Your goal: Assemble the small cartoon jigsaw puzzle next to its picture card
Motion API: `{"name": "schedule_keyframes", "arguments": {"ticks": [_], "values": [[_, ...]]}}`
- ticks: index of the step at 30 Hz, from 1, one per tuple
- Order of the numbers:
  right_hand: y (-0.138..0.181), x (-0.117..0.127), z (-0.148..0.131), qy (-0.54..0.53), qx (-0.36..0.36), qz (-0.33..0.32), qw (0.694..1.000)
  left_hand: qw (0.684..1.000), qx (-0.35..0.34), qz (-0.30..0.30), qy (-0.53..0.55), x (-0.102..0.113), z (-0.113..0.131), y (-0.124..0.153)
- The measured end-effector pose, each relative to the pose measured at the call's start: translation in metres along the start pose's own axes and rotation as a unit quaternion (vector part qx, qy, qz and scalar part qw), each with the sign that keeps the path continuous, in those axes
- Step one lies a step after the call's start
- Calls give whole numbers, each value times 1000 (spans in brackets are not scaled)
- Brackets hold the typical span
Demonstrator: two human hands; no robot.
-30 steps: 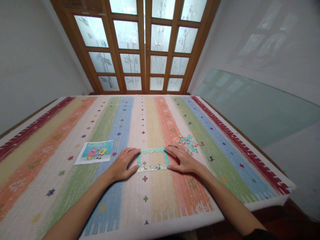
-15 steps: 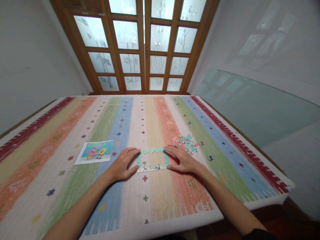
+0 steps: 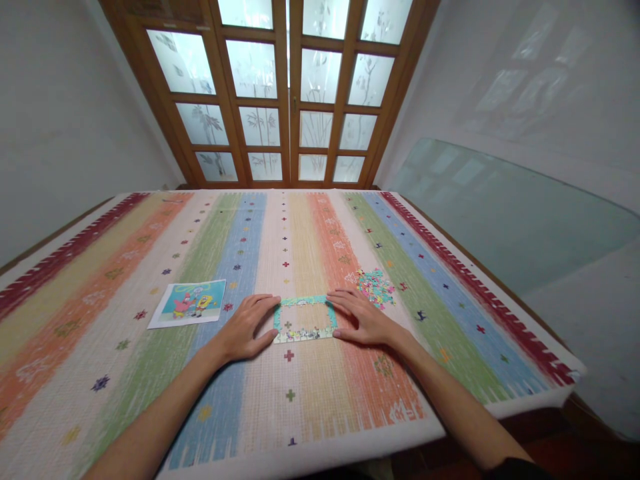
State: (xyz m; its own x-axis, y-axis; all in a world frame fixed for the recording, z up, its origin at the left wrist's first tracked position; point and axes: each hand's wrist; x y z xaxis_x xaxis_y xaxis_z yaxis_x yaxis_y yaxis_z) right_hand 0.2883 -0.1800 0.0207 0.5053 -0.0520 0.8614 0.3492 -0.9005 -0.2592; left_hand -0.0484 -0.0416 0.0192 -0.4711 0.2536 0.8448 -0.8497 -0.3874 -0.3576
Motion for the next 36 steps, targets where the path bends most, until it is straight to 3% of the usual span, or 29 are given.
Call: {"name": "schedule_keyframes", "arguments": {"ticks": [15,21,27,31,36], "values": [[1,-5,1,11,-2,8,1000,1000,-1,-1,-4,0,1,-1],[-1,8,3,-10,-11,22,1000,1000,-7,24,-12,-1,-1,-2],[19,45,40,66,-110,124,984,996,21,84,-13,-4,3,-4],[35,56,55,114,-168,117,972,995,23,98,-16,-4,5,-7],[40,46,52,123,-177,107,970,994,25,98,-31,-3,6,-8]]}}
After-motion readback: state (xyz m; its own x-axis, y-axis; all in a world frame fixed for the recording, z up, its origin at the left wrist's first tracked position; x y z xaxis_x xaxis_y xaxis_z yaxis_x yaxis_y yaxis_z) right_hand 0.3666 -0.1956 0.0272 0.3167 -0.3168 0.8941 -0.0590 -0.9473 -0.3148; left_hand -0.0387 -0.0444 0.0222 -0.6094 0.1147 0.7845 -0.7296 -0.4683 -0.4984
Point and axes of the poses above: each hand's wrist, its own y-axis away from the middle knuckle, its own x-axis out of the back of the hand, z = x × y, and after that the axes turned 1 degree about z, right-handed
